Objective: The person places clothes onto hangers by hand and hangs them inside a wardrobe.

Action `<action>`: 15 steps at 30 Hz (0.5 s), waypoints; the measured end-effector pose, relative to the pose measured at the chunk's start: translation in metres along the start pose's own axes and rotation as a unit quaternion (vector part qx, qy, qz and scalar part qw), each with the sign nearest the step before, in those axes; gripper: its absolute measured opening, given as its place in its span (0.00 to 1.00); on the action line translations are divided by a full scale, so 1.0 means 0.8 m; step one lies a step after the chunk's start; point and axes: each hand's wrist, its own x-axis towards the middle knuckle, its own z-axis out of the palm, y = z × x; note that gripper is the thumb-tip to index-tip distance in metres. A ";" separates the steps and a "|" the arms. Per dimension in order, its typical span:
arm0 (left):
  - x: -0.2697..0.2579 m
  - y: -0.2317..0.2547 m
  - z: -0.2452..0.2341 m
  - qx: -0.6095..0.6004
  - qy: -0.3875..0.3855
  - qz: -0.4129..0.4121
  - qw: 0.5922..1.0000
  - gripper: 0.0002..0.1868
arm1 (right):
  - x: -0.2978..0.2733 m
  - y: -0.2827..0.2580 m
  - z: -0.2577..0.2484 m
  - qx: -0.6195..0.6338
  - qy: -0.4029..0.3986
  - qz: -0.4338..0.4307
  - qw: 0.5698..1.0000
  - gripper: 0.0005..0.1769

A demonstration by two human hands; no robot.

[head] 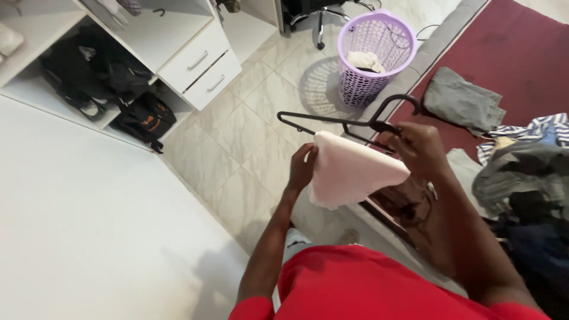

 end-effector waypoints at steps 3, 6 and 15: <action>0.032 -0.036 -0.038 0.047 0.062 0.063 0.995 0.12 | 0.042 -0.037 0.030 0.018 0.012 -0.044 0.999 0.08; 0.057 -0.051 -0.085 0.048 0.090 0.127 0.987 0.17 | 0.075 -0.065 0.065 0.025 -0.006 -0.018 1.000 0.08; 0.140 -0.006 -0.207 -0.087 -0.031 0.042 0.995 0.27 | 0.146 -0.104 0.164 0.011 -0.034 0.018 0.999 0.11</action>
